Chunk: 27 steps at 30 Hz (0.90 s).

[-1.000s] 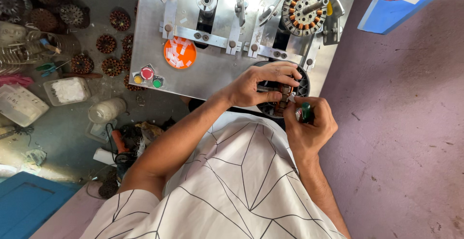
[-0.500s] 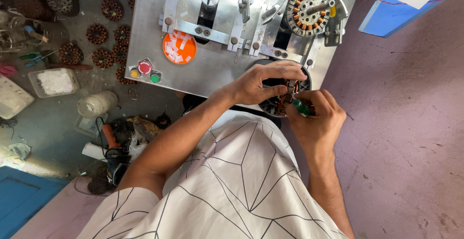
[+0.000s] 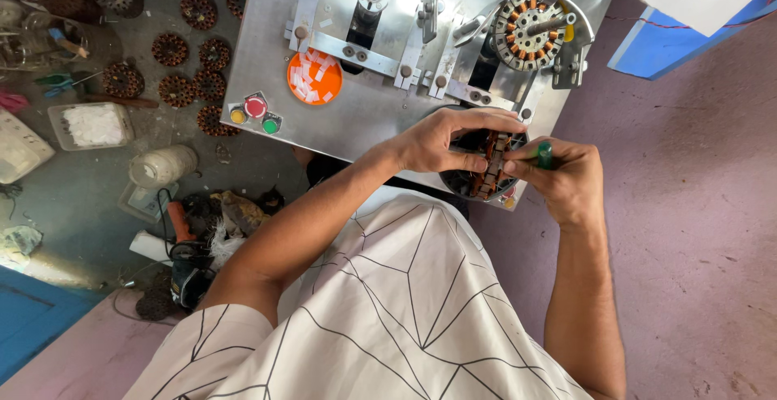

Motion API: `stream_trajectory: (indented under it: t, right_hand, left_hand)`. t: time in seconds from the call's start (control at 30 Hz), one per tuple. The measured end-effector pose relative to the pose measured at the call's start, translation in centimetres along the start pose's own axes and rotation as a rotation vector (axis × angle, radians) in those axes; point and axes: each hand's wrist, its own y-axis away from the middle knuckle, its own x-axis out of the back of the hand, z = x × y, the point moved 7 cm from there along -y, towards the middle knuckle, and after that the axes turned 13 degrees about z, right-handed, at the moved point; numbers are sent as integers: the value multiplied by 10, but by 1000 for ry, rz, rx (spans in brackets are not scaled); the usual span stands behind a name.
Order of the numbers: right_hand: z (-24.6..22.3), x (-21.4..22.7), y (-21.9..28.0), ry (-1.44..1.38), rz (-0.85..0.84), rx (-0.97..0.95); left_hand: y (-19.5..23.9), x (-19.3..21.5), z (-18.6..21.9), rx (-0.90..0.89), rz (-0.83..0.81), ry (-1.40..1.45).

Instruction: The person assembles or repairs a motor stator by inserting insulation strips into the slots and using a screwdriver to position internal wires on a workbench.

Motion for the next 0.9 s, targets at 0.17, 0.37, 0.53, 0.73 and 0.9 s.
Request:
stream_trajectory:
  t: [0.17, 0.37, 0.53, 0.73, 0.9]
  right_hand:
    - [8, 3, -8, 57, 48, -70]
    - [-2, 6, 13, -210, 140, 9]
    - [-1, 41, 48, -666, 483, 31]
    - [13, 32, 76, -755, 630, 36]
    - [-4, 4, 100, -315, 697, 397]
  left_hand:
    - [-1, -2, -6, 99, -8, 129]
    - [-1, -4, 15, 2, -63, -87]
    - [-1, -26, 21, 74, 15, -385]
    - [1, -41, 34, -262, 2, -509]
    - [-2, -27, 25, -127, -62, -324]
